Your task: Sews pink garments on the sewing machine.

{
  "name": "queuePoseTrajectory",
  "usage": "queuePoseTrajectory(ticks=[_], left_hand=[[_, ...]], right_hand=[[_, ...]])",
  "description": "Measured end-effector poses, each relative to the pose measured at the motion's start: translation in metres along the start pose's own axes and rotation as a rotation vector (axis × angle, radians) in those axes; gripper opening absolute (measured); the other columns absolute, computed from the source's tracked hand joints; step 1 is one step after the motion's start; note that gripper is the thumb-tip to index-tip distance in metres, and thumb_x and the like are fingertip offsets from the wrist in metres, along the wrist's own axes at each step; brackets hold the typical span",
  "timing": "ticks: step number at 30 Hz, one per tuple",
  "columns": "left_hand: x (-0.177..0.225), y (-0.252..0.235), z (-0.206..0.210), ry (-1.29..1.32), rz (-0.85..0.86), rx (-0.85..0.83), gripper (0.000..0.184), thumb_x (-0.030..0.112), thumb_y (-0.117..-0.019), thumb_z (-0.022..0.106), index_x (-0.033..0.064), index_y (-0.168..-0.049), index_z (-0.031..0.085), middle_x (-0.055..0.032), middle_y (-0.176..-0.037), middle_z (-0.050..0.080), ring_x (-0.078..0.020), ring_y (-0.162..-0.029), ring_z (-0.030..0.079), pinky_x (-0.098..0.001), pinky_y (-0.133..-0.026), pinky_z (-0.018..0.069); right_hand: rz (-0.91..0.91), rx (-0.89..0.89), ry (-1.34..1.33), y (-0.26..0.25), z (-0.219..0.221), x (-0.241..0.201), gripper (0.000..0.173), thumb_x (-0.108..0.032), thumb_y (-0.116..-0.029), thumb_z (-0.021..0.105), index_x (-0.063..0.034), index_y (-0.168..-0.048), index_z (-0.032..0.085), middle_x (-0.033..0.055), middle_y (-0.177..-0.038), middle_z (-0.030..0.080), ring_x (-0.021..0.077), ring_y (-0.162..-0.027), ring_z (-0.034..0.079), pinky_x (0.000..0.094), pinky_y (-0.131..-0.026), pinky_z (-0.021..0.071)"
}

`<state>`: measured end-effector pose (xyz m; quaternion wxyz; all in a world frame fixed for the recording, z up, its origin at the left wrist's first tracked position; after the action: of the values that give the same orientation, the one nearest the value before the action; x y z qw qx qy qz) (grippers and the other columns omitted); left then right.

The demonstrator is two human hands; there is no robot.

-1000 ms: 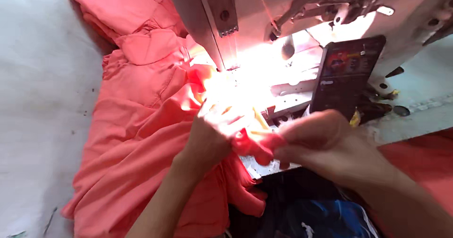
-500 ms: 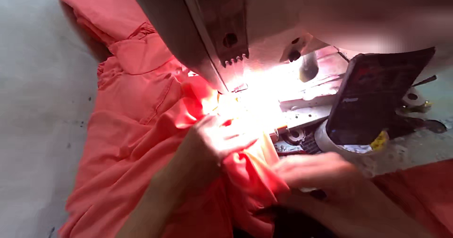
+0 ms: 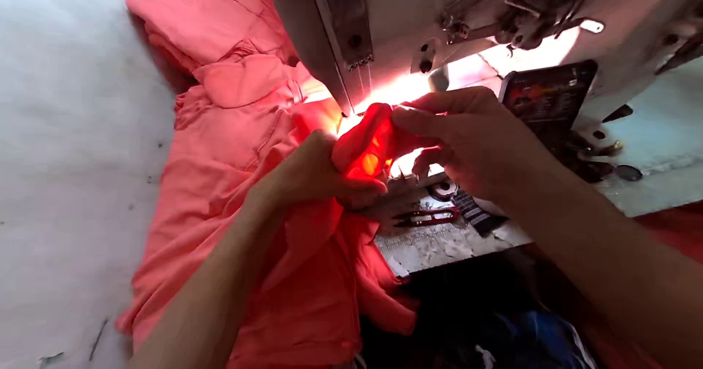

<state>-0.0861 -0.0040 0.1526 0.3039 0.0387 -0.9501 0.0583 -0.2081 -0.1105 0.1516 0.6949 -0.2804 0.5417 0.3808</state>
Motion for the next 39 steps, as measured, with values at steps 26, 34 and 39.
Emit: queuePoseTrajectory(ticks=[26,34,39], left_hand=[[0.043,0.080,0.036,-0.641,0.364,0.240,0.025,0.008,-0.1063,0.048,0.0108,-0.108,0.072,-0.0054,-0.108,0.076,-0.0233,-0.107,0.068,-0.0449,-0.099,0.0455],[0.013,0.043,-0.014,-0.634,0.254,-0.004,0.013,0.009,-0.0893,0.063,0.0041,-0.088,0.075,-0.0131,-0.087,0.074,-0.0326,-0.089,0.073,-0.0545,-0.082,0.0545],[0.053,0.036,-0.073,-0.955,0.232,-0.212,0.036,0.054,-0.0787,0.068,0.0198,-0.068,0.066,-0.0032,-0.068,0.062,-0.0298,-0.080,0.066,-0.0635,-0.091,0.0434]], right_hand=[[-0.491,-0.253,0.773,0.104,0.015,0.057,0.014,-0.006,-0.1014,0.061,-0.0024,-0.102,0.074,0.0119,-0.104,0.076,0.0221,-0.118,0.067,0.0302,-0.103,0.0529],[-0.597,-0.157,0.775,0.056,0.017,0.038,0.026,-0.020,-0.1055,0.053,-0.0095,-0.097,0.075,0.0036,-0.094,0.074,0.0108,-0.093,0.070,0.0256,-0.081,0.0570],[-0.540,-0.238,0.790,0.030,0.014,0.039,0.023,-0.023,-0.1031,0.054,-0.0112,-0.098,0.074,-0.0015,-0.081,0.069,0.0045,-0.071,0.066,0.0244,-0.063,0.0570]])
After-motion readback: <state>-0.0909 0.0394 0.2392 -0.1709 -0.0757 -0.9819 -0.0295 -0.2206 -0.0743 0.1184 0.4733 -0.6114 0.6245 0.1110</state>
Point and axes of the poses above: each hand's wrist, its own y-axis away from the middle knuckle, its own z-axis out of the palm, x = y × z, the point moved 8 cm from there along -y, towards the middle knuckle
